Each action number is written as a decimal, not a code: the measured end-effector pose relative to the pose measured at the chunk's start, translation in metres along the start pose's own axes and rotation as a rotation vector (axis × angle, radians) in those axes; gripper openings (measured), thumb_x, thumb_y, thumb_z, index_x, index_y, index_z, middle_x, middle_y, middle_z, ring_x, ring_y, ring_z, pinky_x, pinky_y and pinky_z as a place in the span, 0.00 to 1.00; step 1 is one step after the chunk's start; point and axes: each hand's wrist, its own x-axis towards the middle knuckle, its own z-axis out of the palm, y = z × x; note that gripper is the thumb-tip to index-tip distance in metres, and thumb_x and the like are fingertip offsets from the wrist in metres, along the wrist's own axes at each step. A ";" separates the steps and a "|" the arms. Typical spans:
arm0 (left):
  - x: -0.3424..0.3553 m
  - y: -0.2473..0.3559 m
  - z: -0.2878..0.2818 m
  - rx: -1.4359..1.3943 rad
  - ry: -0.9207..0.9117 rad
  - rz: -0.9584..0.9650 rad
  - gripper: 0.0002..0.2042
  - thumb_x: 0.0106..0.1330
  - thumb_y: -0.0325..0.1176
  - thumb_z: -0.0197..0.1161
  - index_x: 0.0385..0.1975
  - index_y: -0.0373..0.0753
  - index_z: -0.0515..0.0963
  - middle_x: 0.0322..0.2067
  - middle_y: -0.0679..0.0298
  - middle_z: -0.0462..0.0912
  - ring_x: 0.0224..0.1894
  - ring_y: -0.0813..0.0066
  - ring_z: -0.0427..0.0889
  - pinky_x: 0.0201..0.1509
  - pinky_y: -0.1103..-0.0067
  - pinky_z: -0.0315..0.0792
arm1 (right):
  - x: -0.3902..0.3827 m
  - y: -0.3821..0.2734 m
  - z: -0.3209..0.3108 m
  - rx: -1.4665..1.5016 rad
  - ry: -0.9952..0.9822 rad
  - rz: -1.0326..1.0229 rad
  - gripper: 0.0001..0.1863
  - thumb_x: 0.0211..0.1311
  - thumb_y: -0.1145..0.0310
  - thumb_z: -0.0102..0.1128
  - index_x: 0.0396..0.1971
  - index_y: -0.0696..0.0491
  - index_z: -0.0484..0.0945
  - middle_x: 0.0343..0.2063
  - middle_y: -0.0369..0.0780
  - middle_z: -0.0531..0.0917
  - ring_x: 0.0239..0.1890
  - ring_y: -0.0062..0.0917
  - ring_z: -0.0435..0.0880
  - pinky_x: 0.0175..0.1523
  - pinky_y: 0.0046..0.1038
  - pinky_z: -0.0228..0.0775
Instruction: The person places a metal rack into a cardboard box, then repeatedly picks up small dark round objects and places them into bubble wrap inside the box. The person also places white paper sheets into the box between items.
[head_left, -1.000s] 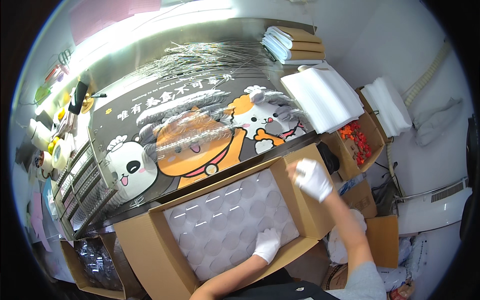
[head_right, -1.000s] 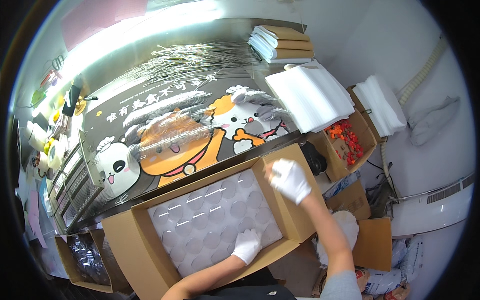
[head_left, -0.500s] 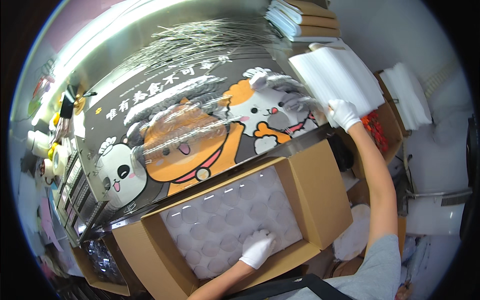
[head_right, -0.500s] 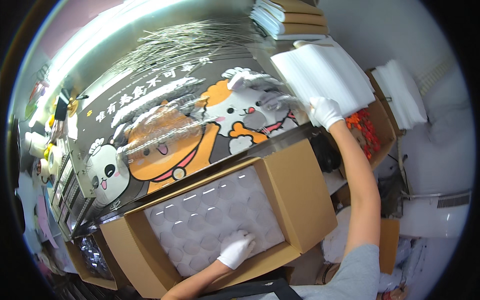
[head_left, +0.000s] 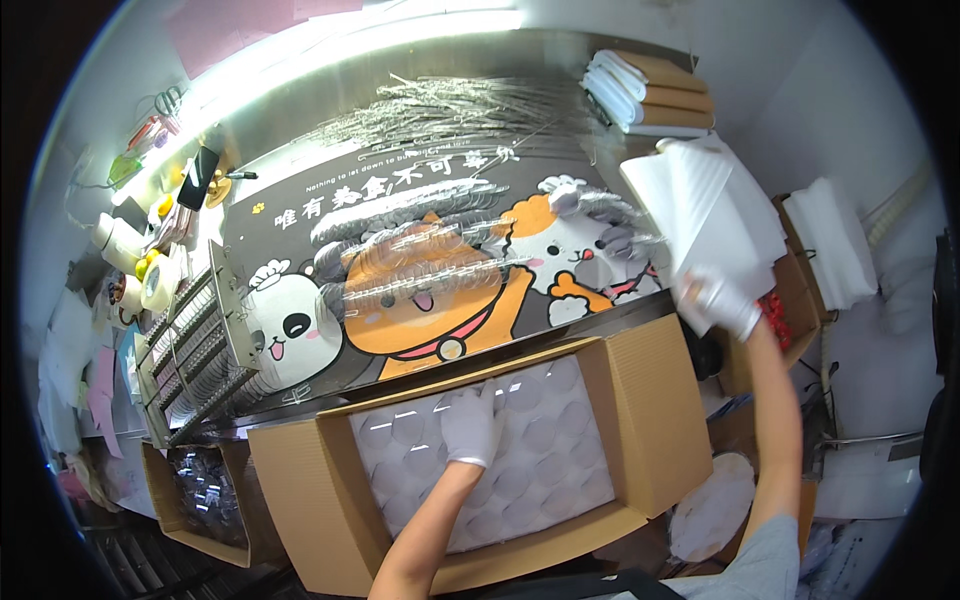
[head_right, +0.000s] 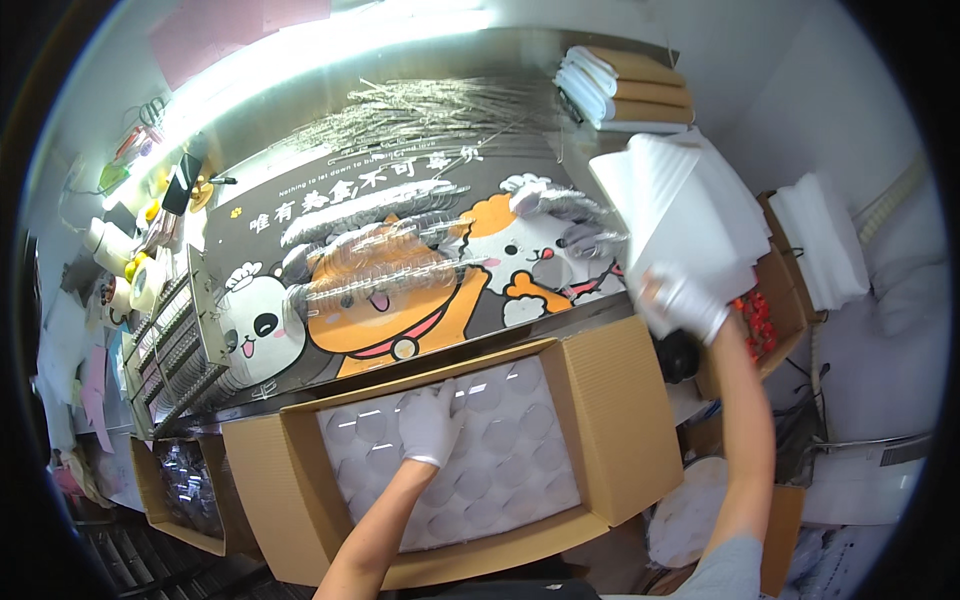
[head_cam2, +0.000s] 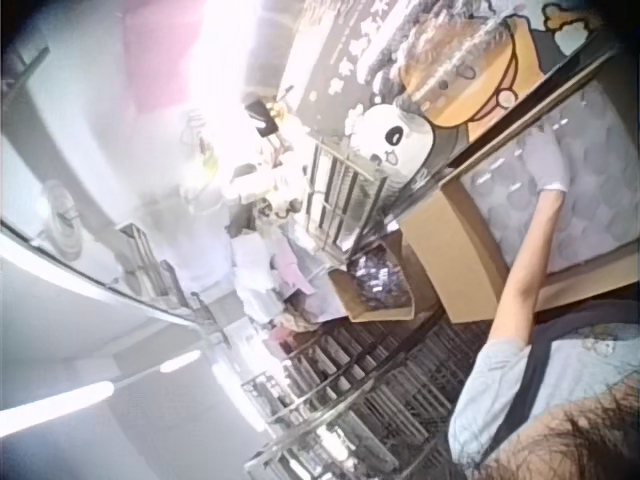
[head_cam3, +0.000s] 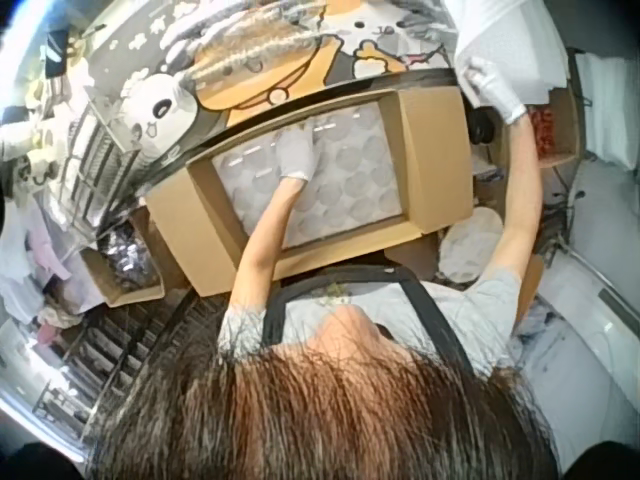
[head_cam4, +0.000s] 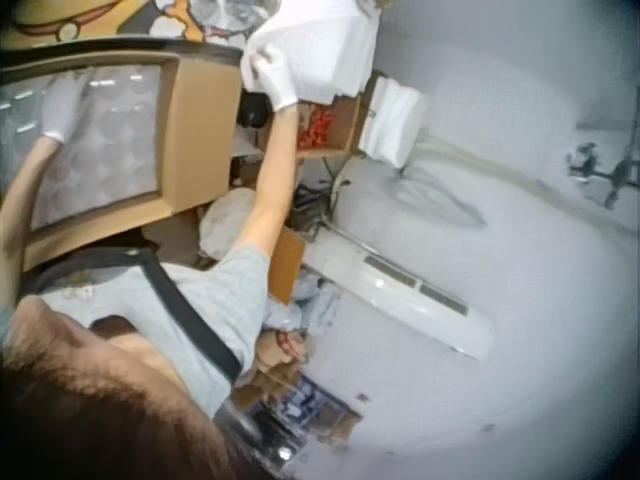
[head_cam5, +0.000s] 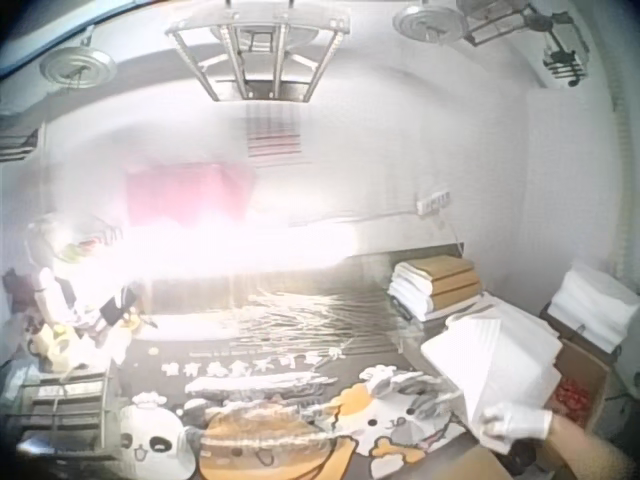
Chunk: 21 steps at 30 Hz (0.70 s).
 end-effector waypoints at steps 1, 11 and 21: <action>-0.006 0.005 -0.003 -0.064 0.020 -0.006 0.28 0.58 0.40 0.69 0.60 0.43 0.77 0.43 0.46 0.83 0.47 0.49 0.83 0.53 0.62 0.76 | -0.020 -0.027 0.026 -0.146 -0.019 -0.138 0.06 0.60 0.67 0.62 0.32 0.54 0.81 0.28 0.44 0.85 0.32 0.31 0.85 0.39 0.33 0.77; -0.082 -0.015 0.004 -1.413 -0.087 -0.220 0.18 0.69 0.29 0.57 0.57 0.34 0.80 0.50 0.59 0.84 0.46 0.76 0.81 0.49 0.78 0.76 | -0.134 -0.156 0.222 -0.647 0.017 -0.551 0.27 0.59 0.48 0.62 0.56 0.43 0.78 0.52 0.45 0.81 0.56 0.40 0.79 0.63 0.46 0.67; -0.212 -0.106 -0.009 -0.805 0.414 -0.572 0.30 0.64 0.25 0.62 0.67 0.30 0.64 0.61 0.43 0.71 0.63 0.55 0.73 0.68 0.60 0.69 | -0.106 -0.069 0.309 -0.731 0.101 -0.614 0.28 0.58 0.56 0.65 0.59 0.47 0.78 0.58 0.39 0.81 0.65 0.39 0.73 0.68 0.49 0.61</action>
